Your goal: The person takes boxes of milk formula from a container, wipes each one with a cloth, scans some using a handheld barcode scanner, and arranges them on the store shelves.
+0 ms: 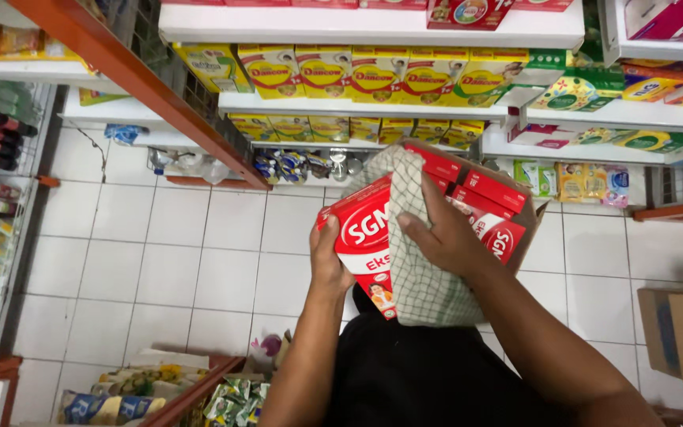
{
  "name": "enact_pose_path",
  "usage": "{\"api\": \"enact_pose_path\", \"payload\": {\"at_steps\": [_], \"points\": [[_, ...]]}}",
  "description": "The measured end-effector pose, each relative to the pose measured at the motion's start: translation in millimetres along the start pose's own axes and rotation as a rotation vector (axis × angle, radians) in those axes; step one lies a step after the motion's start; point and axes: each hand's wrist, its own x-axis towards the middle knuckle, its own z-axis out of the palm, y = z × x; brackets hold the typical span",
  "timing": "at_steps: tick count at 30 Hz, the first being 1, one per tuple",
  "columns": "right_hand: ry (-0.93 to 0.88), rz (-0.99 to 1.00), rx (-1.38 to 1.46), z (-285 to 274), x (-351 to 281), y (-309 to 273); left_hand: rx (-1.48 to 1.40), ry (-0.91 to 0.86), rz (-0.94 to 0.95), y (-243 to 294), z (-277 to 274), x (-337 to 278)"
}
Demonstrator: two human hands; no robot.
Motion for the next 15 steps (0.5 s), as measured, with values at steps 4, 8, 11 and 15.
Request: {"api": "enact_pose_path", "payload": {"at_steps": [4,8,11,15], "points": [[0.004,0.012,0.100,14.6,-32.8,24.9,0.069,-0.052,0.165,27.3,-0.3,6.4],[0.155,0.264,0.090,30.9,-36.7,51.6,0.684,-0.149,0.154,32.8,2.5,4.1],[0.451,0.067,0.159,21.0,-18.6,43.8,0.821,-0.267,0.077,14.3,16.2,-5.4],[0.161,-0.328,-0.437,9.5,4.6,4.3,1.006,-0.198,0.081,-8.0,23.9,-5.0]]}}
